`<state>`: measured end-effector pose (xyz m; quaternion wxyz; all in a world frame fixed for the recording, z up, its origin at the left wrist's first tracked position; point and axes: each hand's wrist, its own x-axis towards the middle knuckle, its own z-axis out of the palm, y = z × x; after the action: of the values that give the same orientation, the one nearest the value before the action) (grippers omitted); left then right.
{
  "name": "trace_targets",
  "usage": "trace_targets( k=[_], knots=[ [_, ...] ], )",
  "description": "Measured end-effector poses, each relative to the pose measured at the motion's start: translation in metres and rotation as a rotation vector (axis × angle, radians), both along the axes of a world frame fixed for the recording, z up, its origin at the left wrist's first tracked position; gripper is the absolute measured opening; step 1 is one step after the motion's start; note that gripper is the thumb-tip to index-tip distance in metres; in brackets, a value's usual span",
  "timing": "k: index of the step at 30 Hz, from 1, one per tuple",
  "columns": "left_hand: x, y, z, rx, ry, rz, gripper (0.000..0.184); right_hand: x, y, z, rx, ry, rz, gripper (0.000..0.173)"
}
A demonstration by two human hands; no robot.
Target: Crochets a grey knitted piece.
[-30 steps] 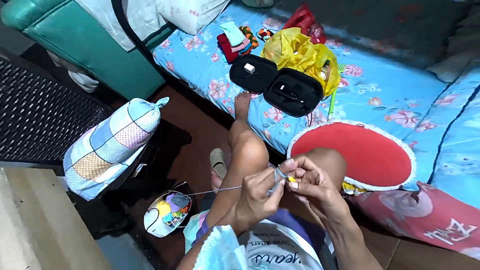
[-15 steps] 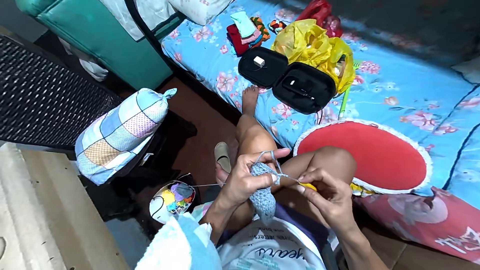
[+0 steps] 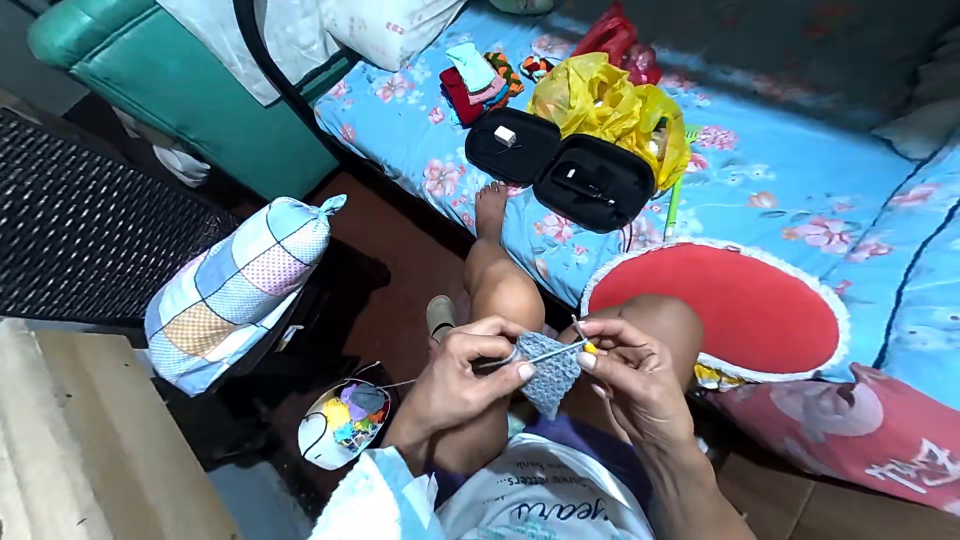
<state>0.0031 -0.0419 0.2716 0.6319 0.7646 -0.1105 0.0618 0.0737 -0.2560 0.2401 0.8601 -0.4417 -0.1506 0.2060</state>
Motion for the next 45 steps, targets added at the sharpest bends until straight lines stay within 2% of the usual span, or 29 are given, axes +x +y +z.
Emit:
trace_targets(
  k=[3,5,7,9,11,14,16,20,24,29,32,35,38,41,45],
  knots=[
    [-0.006,0.029,0.01,0.149,0.049,-0.04,0.038,0.0,0.0,0.0,0.065,0.034,0.035,0.025],
    [-0.009,0.042,0.014,0.145,0.002,-0.089,0.043,0.002,-0.001,0.0,0.088,0.05,0.085,0.025],
    [-0.004,0.041,0.008,-0.089,-0.116,-0.173,0.037,0.002,0.0,-0.001,0.128,0.056,0.149,0.026],
    [0.006,0.023,-0.005,-0.348,-0.181,-0.175,0.032,0.001,0.002,0.0,0.166,0.066,0.197,0.026],
    [0.012,0.001,-0.015,-0.46,-0.155,-0.133,0.055,0.0,0.002,0.001,0.162,0.051,0.204,0.026],
    [0.011,-0.021,-0.012,-0.488,0.022,-0.077,0.097,-0.001,-0.002,0.004,0.053,-0.037,0.127,0.027],
    [0.009,-0.032,-0.002,-0.534,0.143,0.022,0.106,0.0,-0.005,0.005,-0.07,-0.128,0.07,0.027],
    [0.005,-0.038,0.003,-0.572,0.199,0.186,0.1,0.005,-0.011,0.001,-0.253,-0.341,0.034,0.026],
    [0.003,-0.039,0.007,-0.535,0.205,0.245,0.091,0.013,-0.022,0.003,-0.451,-0.66,0.025,0.027],
    [0.001,-0.043,0.006,-0.426,0.153,0.293,0.086,0.021,-0.031,0.008,-0.71,-1.047,-0.076,0.036],
    [0.002,-0.05,0.005,-0.365,0.114,0.358,0.084,0.015,-0.029,0.014,-0.847,-1.184,-0.181,0.034],
    [0.002,-0.058,-0.001,-0.219,-0.011,0.425,0.079,0.004,-0.025,0.017,-0.961,-1.255,-0.293,0.032],
    [0.002,-0.064,-0.008,-0.167,-0.09,0.468,0.078,-0.011,-0.016,0.014,-1.015,-1.203,-0.397,0.033],
    [0.004,-0.069,-0.012,-0.216,-0.096,0.499,0.081,-0.022,-0.002,0.006,-0.93,-1.02,-0.402,0.035],
    [0.003,-0.068,-0.012,-0.286,-0.121,0.426,0.083,-0.013,0.006,0.003,-0.42,-0.468,-0.098,0.043]
  ],
)
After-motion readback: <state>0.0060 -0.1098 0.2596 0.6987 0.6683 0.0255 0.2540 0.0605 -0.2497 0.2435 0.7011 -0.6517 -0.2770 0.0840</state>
